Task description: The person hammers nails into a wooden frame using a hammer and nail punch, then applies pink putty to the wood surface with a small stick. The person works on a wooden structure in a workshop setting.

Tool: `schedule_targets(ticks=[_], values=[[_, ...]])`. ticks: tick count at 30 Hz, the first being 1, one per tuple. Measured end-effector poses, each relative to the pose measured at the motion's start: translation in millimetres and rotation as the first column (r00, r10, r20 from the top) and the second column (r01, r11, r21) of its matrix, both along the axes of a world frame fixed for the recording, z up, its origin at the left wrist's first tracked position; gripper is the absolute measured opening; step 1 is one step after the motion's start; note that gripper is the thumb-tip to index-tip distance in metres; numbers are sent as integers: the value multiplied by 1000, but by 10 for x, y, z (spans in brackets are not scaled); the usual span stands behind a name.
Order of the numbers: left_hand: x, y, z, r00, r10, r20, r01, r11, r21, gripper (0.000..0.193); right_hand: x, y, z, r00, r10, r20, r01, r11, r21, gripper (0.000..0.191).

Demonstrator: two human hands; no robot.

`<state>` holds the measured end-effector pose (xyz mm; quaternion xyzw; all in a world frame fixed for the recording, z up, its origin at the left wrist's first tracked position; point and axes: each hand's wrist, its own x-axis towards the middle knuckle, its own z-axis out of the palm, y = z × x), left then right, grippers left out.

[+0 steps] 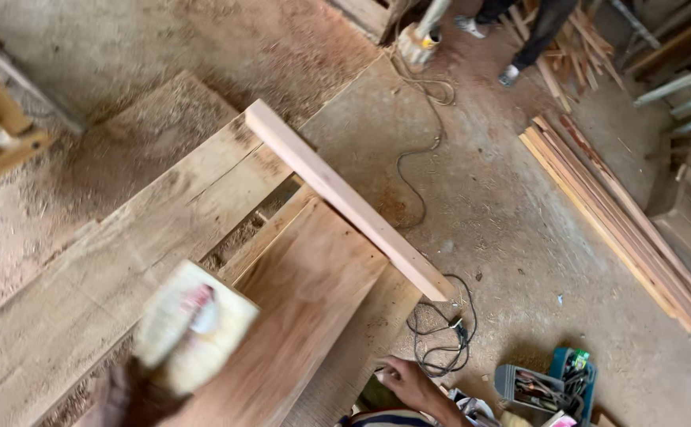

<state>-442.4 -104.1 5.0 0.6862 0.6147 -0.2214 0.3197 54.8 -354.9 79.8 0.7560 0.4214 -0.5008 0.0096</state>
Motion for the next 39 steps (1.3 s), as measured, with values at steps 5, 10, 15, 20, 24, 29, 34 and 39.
schedule_targets(ticks=[5, 10, 15, 20, 24, 29, 34, 39], values=[[924, -531, -25, 987, 151, -51, -135, 963, 233, 63, -191, 270, 74, 967, 215, -137, -174, 949, 265, 43], [1259, -896, 273, 967, 255, -13, -240, 925, 295, 37, -322, 549, 164, 910, 388, -147, -301, 860, 412, 45], [1457, -1824, 675, 917, 259, 303, -355, 877, 324, 12, -711, 933, 55, 681, 726, 90, -377, 243, 894, 25], [2285, -1965, 905, 45, 809, 586, -701, 444, -559, 25, -1105, 1305, -61, 703, 402, -586, -218, 907, 361, 29], [2440, -1718, 1055, 166, 704, 691, -592, 631, -500, 44, -1033, 1516, -92, 662, 79, -746, -8, 995, 99, 34], [1660, -1317, 972, 933, 359, -11, -334, 876, 348, 103, -437, 1822, -141, 522, 795, 308, -661, 148, 736, 35], [1321, -1339, 674, 932, 361, 28, -354, 893, 279, 126, -131, 1946, -209, 442, 679, 586, -776, -39, 629, 39], [1333, -1409, 520, 931, 362, 53, -358, 872, 335, 125, -292, 1651, -278, 598, 718, 357, -694, 241, 679, 42]])
